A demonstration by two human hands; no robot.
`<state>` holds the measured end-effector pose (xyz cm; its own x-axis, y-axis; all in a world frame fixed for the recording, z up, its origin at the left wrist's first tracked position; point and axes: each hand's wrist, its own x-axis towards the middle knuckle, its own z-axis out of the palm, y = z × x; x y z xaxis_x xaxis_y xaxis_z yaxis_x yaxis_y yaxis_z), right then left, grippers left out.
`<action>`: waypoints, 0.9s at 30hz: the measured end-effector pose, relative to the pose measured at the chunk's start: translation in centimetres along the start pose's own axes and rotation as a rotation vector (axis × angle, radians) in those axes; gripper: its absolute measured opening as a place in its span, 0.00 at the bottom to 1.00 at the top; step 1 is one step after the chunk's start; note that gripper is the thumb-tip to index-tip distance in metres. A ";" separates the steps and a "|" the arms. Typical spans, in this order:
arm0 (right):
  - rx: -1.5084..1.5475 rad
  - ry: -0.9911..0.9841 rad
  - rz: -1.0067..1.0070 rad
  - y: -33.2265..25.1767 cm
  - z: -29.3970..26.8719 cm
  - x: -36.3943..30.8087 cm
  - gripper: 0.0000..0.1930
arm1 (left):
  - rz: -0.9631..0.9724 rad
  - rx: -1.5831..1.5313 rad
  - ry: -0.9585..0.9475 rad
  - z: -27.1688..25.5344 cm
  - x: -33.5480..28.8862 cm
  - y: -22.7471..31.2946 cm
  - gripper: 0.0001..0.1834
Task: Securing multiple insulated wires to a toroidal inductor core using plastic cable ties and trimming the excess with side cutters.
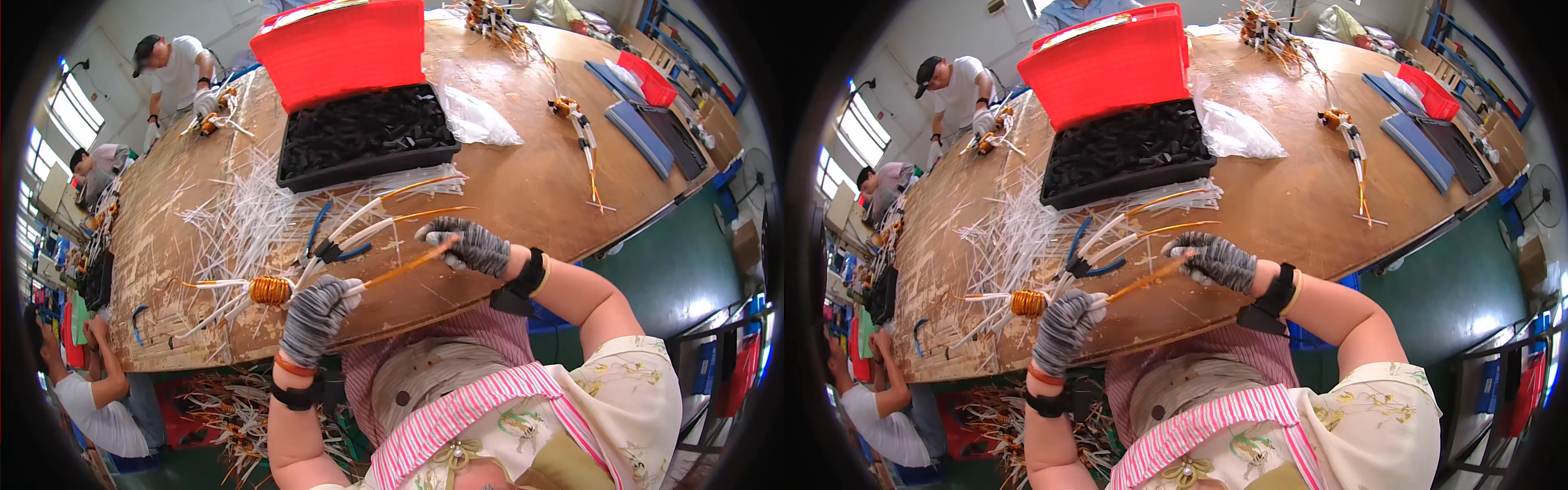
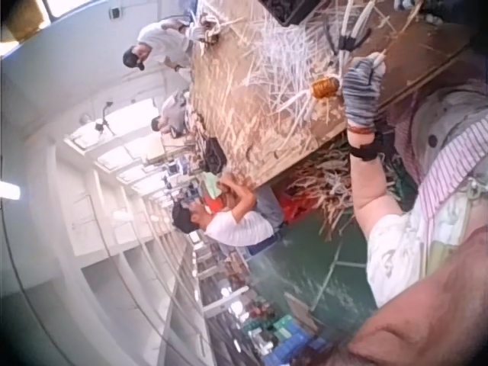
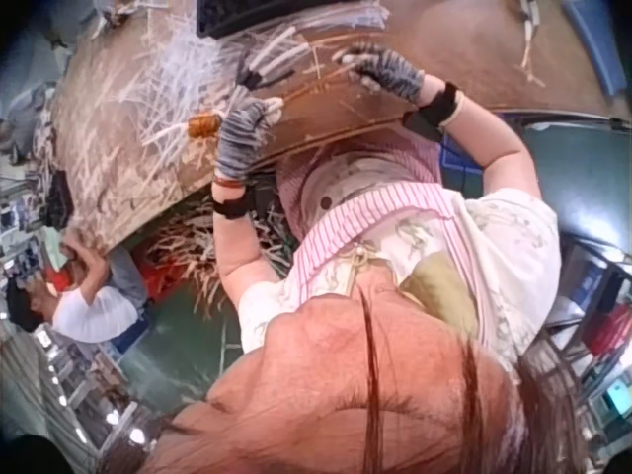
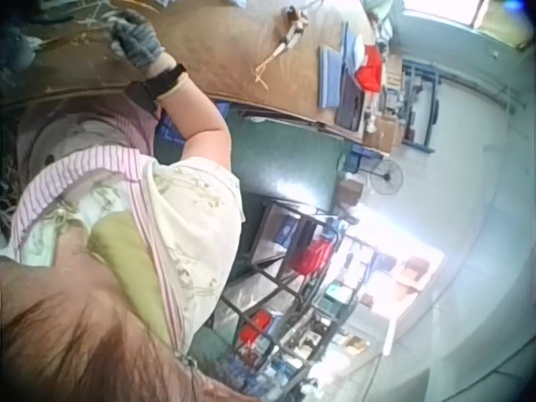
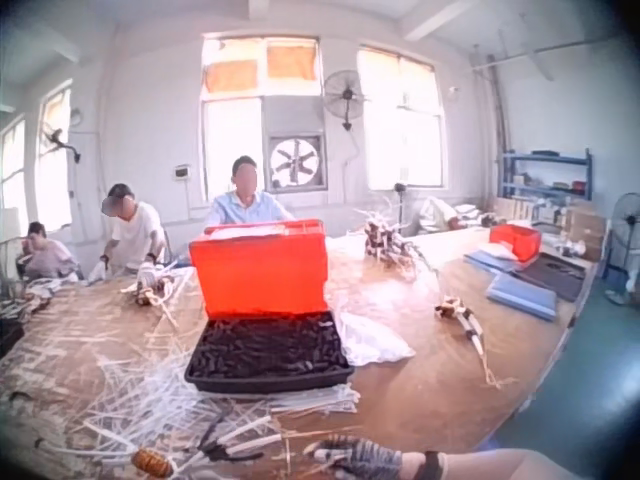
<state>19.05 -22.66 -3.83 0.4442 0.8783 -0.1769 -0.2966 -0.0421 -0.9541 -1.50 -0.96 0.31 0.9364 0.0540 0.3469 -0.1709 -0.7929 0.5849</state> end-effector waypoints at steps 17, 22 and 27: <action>0.166 0.111 -0.140 0.0 6.0 -4.8 0.22 | -0.337 -0.257 0.045 1.7 0.6 -1.0 0.11; 0.273 0.191 -0.141 1.1 5.5 -5.8 0.23 | -0.287 -0.297 0.048 2.5 0.5 -0.7 0.11; 0.452 0.367 -0.255 1.3 1.2 -6.4 0.23 | -0.347 -0.390 0.097 2.0 0.3 -0.6 0.11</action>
<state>14.79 -27.71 -3.67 0.7853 0.6101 -0.1056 -0.4353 0.4227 -0.7949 -0.44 -1.67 -1.44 0.9288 0.3435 0.1393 0.0258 -0.4346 0.9002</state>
